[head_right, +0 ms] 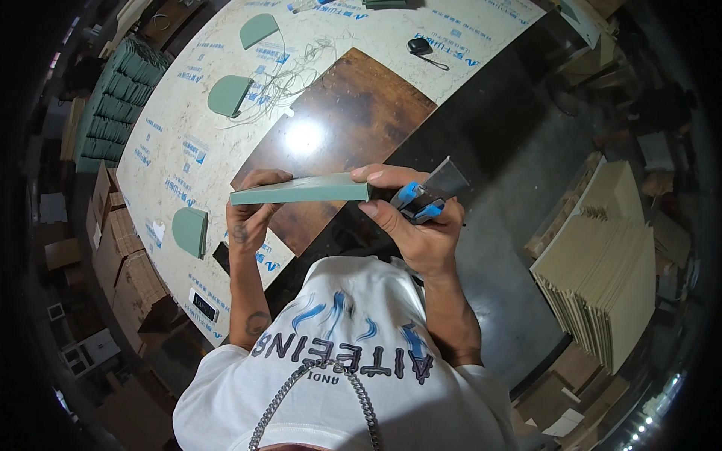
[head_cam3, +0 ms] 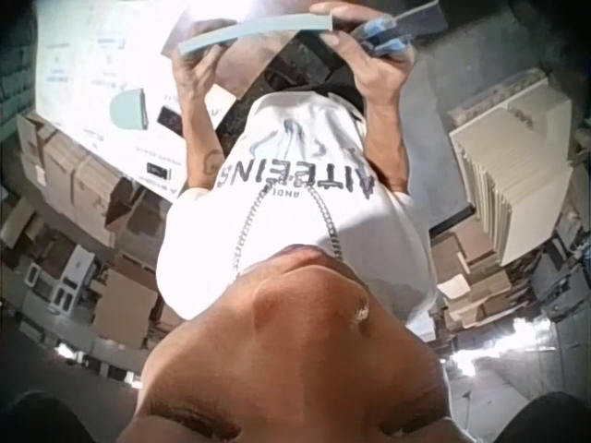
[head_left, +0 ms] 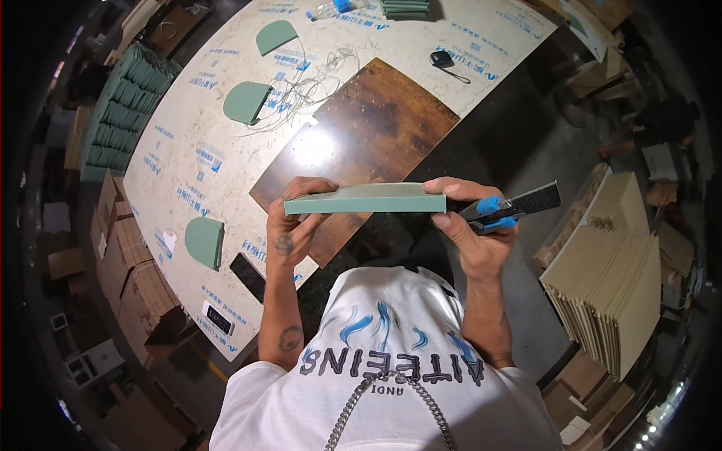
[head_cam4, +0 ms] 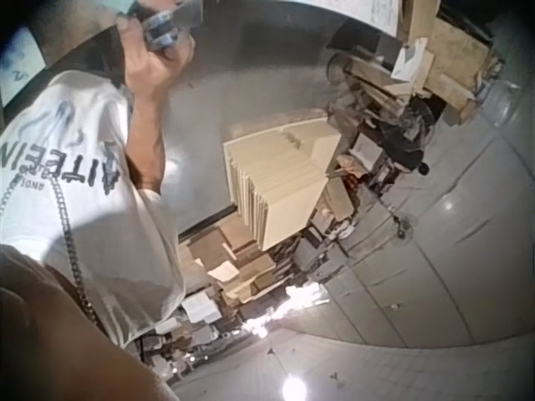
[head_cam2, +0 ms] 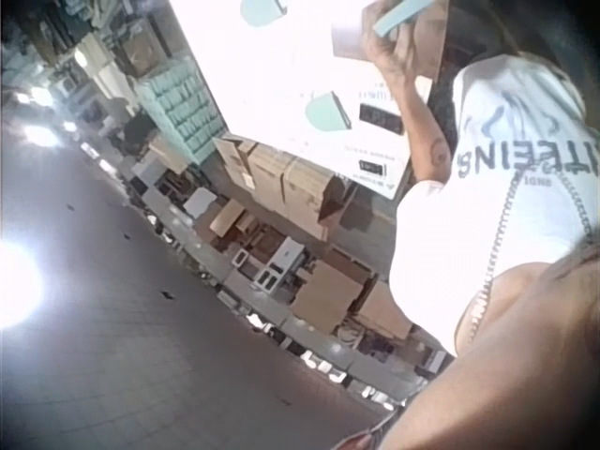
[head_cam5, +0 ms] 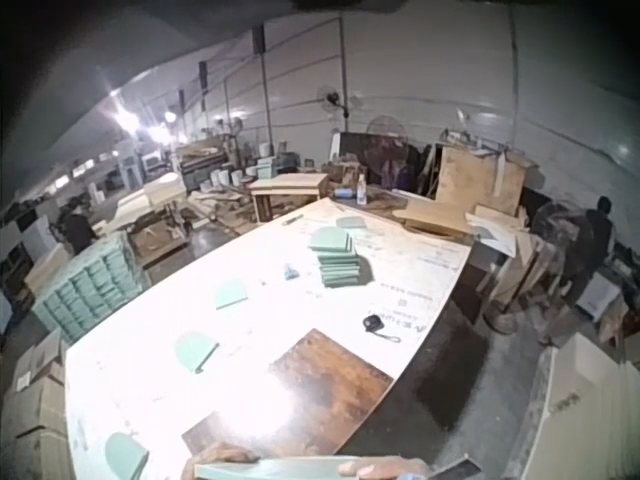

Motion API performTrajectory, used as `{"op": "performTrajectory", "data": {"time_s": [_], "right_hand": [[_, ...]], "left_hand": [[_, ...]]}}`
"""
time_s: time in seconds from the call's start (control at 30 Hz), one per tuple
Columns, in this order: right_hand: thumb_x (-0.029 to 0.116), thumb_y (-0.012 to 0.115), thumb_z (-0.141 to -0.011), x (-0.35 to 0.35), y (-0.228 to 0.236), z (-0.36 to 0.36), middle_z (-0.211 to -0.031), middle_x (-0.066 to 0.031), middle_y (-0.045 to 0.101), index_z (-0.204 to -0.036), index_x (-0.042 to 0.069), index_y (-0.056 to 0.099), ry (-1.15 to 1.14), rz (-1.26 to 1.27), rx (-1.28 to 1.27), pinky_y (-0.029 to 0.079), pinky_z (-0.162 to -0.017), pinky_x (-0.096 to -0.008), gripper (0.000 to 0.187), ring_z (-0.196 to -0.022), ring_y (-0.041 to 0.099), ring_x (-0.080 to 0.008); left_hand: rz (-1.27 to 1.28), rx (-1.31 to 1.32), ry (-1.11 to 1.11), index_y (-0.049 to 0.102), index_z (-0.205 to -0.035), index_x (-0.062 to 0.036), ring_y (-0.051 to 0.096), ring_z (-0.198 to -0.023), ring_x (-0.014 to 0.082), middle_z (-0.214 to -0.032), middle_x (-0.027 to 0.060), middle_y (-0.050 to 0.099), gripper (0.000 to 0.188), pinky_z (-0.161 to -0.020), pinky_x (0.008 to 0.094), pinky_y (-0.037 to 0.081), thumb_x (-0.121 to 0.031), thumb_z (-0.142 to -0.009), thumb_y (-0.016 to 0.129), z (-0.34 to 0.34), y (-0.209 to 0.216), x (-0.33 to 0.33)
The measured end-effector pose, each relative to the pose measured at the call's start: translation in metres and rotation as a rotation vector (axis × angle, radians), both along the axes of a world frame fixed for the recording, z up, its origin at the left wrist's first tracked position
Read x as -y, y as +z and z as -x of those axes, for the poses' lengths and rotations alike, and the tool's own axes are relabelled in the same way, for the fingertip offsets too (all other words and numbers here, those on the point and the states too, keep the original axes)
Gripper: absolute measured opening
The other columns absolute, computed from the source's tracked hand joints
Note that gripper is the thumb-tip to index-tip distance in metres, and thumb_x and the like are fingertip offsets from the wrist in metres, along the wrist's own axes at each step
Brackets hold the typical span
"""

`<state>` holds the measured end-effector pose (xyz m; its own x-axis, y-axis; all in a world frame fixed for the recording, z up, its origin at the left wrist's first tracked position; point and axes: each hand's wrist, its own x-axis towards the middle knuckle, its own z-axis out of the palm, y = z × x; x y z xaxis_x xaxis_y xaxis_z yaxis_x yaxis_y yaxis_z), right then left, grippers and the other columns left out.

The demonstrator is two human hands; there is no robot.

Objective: The person uses a utility knife to trim the edges of light green foam pieces on a wooden workbench. They repeatedly cut along the curved edges, remove the excess strips, and inspect the pieces before stacking them with others.

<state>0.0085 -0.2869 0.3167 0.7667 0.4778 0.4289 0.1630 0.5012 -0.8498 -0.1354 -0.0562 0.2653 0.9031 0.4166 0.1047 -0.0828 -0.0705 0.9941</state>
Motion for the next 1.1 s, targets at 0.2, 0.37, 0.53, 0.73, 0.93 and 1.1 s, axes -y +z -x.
{"op": "performTrajectory", "data": {"time_s": [0.2, 0.37, 0.53, 0.73, 0.93, 1.1], "right_hand": [[-0.010, 0.073, -0.084, -0.001, 0.003, 0.002, -0.109, -0.0227, 0.071, -0.110, -0.006, 0.066, 0.009, 0.050, 0.124, 0.059, -0.088, -0.0376, 0.027, -0.101, 0.071, -0.0285], [-0.008, 0.074, -0.084, -0.005, 0.003, 0.002, -0.109, -0.0216, 0.072, -0.107, -0.004, 0.068, 0.033, 0.090, 0.117, 0.060, -0.083, -0.0350, 0.025, -0.099, 0.072, -0.0267], [0.000, 0.077, -0.084, -0.025, -0.040, -0.015, -0.108, -0.0126, 0.075, -0.109, 0.000, 0.069, -0.080, 0.221, 0.122, 0.057, -0.080, -0.0295, 0.026, -0.093, 0.071, -0.0178], [0.029, 0.067, -0.100, -0.027, -0.153, -0.062, -0.079, -0.0068, 0.066, -0.114, 0.001, 0.065, -0.309, 0.430, -0.638, 0.055, -0.062, -0.0291, 0.032, -0.068, 0.065, -0.0145], [0.041, 0.048, -0.107, 0.039, -0.214, -0.033, -0.071, -0.0065, 0.057, -0.122, 0.004, 0.051, -0.211, 0.660, -0.872, 0.051, -0.051, -0.0313, 0.039, -0.056, 0.058, -0.0153], [0.034, 0.048, -0.108, 0.063, -0.230, -0.038, -0.082, -0.0040, 0.059, -0.132, 0.003, 0.053, -0.090, 0.766, -0.889, 0.048, -0.053, -0.0273, 0.040, -0.060, 0.057, -0.0107]], "left_hand": [[0.133, 0.051, 0.003, 0.068, -0.112, 0.0094, 0.066, -0.111, 0.0288, -0.121, 0.0183, 0.064, 0.027, -0.090, 0.0365, 0.059, -0.004, -0.088, 0.069, 0.003, -0.002, 0.005], [0.255, -0.001, -0.013, 0.067, -0.117, 0.0069, 0.067, -0.110, 0.0287, -0.124, 0.0189, 0.065, 0.032, -0.088, 0.0381, 0.061, -0.011, -0.091, 0.071, 0.002, -0.005, 0.002], [0.362, -0.237, -0.099, 0.064, -0.127, 0.0046, 0.068, -0.110, 0.0275, -0.120, 0.0185, 0.068, 0.041, -0.087, 0.0378, 0.062, -0.017, -0.093, 0.072, -0.023, -0.014, -0.008], [-0.465, 0.135, -0.010, 0.068, -0.130, -0.0090, 0.057, -0.129, 0.0325, -0.143, 0.0187, 0.056, 0.034, -0.107, 0.0379, 0.045, -0.013, -0.097, 0.063, -0.108, -0.130, -0.050], [-0.891, -0.053, -0.289, 0.063, -0.138, -0.0284, 0.053, -0.133, 0.0387, -0.159, 0.0150, 0.039, 0.070, -0.112, 0.0491, 0.041, 0.009, -0.081, 0.048, -0.145, -0.230, -0.092], [-1.055, -0.513, -0.157, 0.019, -0.162, -0.0233, 0.046, -0.133, 0.0493, -0.159, 0.0317, 0.025, 0.099, -0.108, 0.0629, 0.037, 0.010, -0.076, 0.055, -0.140, -0.226, -0.101]]}}
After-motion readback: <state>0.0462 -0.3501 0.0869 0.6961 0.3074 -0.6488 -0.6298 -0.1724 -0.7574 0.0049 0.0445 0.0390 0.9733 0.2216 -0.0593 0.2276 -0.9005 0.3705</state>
